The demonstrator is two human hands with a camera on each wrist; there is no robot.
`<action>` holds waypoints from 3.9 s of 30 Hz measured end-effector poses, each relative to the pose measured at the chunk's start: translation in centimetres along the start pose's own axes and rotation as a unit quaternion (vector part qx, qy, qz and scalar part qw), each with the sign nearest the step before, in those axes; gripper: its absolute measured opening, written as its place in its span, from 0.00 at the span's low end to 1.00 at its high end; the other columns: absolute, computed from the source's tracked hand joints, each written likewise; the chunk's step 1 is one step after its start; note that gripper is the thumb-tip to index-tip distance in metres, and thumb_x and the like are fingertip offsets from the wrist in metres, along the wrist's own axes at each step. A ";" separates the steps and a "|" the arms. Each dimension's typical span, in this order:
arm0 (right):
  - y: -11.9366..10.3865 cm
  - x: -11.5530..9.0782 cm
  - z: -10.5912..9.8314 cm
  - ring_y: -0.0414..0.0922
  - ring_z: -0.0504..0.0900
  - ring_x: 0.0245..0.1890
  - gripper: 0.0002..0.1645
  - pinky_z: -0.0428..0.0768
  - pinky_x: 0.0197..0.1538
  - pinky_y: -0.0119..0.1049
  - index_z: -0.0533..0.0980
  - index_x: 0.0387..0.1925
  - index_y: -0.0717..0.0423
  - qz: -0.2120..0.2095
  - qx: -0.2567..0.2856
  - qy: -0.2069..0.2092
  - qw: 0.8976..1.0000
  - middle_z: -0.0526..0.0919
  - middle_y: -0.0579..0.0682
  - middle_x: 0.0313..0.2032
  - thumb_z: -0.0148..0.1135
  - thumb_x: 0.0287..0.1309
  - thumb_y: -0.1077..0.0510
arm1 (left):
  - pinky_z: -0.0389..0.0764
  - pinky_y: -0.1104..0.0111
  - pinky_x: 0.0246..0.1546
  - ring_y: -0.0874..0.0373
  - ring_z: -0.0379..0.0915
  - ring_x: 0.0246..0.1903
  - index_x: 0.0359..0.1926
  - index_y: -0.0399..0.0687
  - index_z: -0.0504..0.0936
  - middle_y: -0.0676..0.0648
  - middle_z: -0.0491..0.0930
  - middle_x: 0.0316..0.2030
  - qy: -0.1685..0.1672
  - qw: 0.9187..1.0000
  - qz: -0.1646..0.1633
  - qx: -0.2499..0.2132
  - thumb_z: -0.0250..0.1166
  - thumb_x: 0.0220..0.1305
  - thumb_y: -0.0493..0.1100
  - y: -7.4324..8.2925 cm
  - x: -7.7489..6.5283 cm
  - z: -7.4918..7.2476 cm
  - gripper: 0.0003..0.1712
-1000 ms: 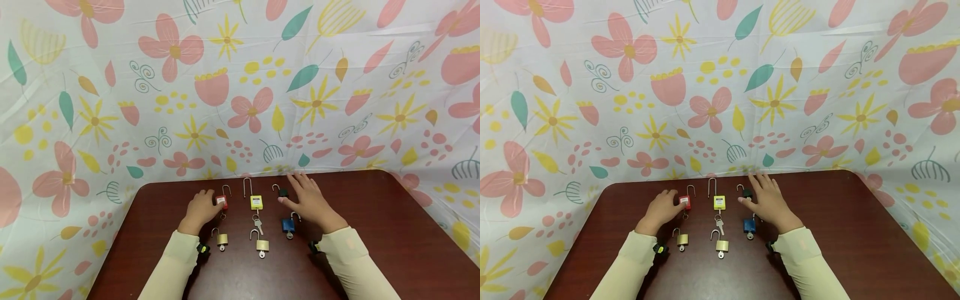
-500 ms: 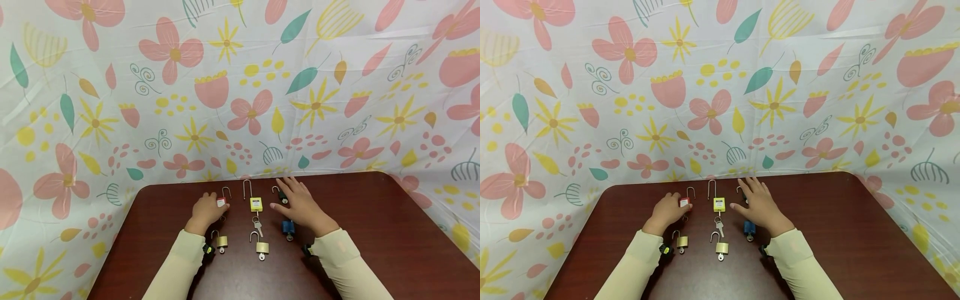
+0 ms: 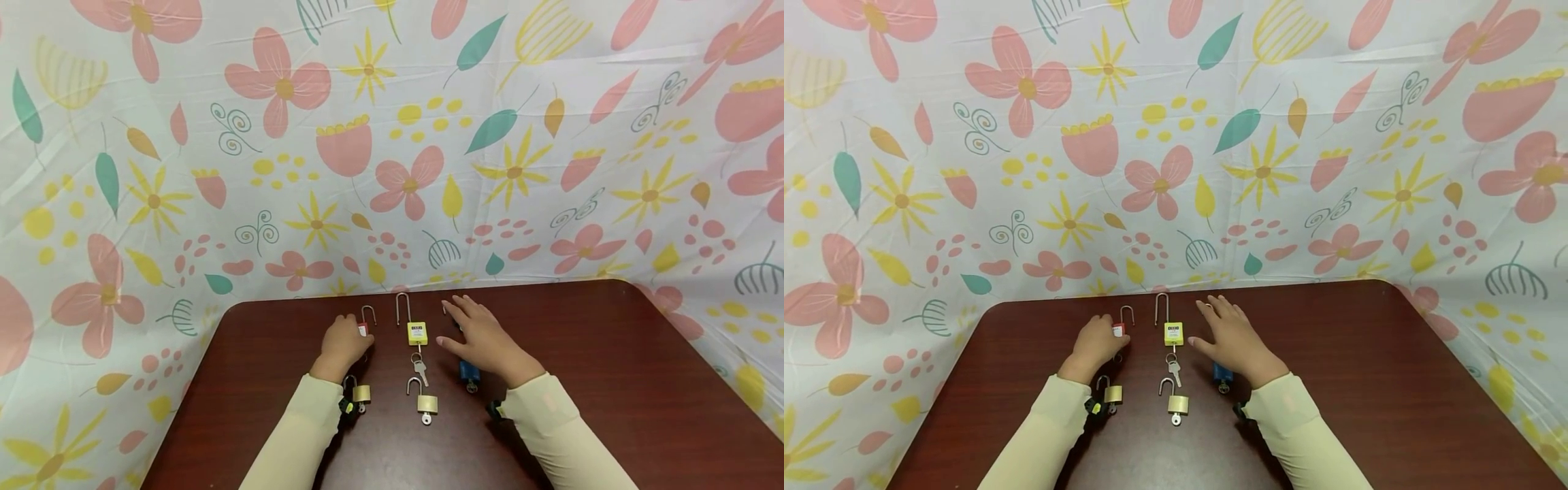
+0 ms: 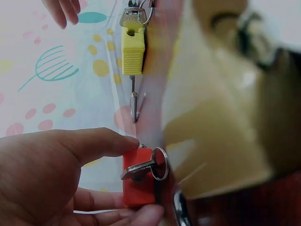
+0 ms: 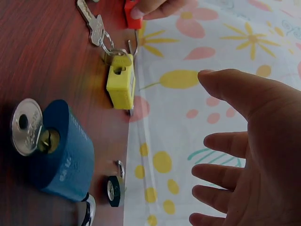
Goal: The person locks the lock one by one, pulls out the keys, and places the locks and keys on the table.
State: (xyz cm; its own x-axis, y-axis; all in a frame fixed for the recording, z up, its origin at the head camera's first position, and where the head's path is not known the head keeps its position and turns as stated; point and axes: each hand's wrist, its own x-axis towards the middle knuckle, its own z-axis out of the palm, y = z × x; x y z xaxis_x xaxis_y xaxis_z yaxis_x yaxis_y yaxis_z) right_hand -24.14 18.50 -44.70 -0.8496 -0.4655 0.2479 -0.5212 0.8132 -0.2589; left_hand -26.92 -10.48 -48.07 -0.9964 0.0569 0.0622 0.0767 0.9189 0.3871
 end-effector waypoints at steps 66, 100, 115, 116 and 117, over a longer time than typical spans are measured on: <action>-6.9 1.2 -0.8 0.61 0.76 0.46 0.24 0.81 0.40 0.45 0.62 0.64 0.63 0.053 0.486 0.106 0.866 0.69 0.69 0.55 0.46 0.68 0.71 | 0.79 0.67 0.28 0.61 0.74 0.32 0.53 0.48 0.69 0.52 0.77 0.39 -0.042 0.923 0.179 -0.339 0.61 0.65 0.40 6.6 -5.0 -1.3 0.17; -7.3 0.9 -1.3 0.59 0.74 0.49 0.18 0.78 0.46 0.45 0.68 0.59 0.66 0.002 0.515 0.114 0.849 0.75 0.62 0.51 0.45 0.71 0.66 | 0.77 0.44 0.38 0.50 0.75 0.33 0.52 0.28 0.72 0.32 0.74 0.41 -0.121 0.813 0.118 -0.557 0.59 0.63 0.29 7.9 -6.2 -4.7 0.16; -8.6 0.7 -1.5 0.53 0.72 0.51 0.26 0.73 0.51 0.51 0.58 0.66 0.58 0.020 0.498 0.071 0.864 0.71 0.62 0.54 0.49 0.70 0.61 | 0.76 0.43 0.40 0.53 0.75 0.32 0.50 0.38 0.77 0.41 0.75 0.38 -0.077 0.795 0.078 -0.596 0.62 0.63 0.37 6.4 -4.6 -3.0 0.14; -8.6 0.7 -1.4 0.53 0.73 0.49 0.26 0.74 0.49 0.50 0.58 0.65 0.59 0.023 0.498 0.064 0.865 0.71 0.62 0.53 0.50 0.69 0.61 | 0.75 0.42 0.41 0.53 0.75 0.32 0.50 0.39 0.77 0.41 0.75 0.38 -0.071 0.795 0.075 -0.598 0.63 0.63 0.38 6.3 -4.5 -3.1 0.14; -8.7 0.8 -1.3 0.53 0.73 0.48 0.26 0.75 0.48 0.50 0.59 0.64 0.61 0.024 0.499 0.056 0.865 0.71 0.62 0.52 0.51 0.69 0.61 | 0.75 0.43 0.41 0.53 0.75 0.32 0.49 0.39 0.77 0.41 0.75 0.38 -0.063 0.796 0.074 -0.598 0.63 0.63 0.38 6.2 -4.5 -3.2 0.14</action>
State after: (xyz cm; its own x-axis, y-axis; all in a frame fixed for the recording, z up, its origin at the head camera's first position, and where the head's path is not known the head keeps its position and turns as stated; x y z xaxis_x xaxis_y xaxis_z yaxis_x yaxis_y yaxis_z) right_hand -20.15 11.52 -41.06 -0.8878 -0.3576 0.2896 -0.3443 0.0985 -0.9337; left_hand -21.84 -6.27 -42.99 -0.9631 0.2384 0.1249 0.0971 -0.1249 0.9874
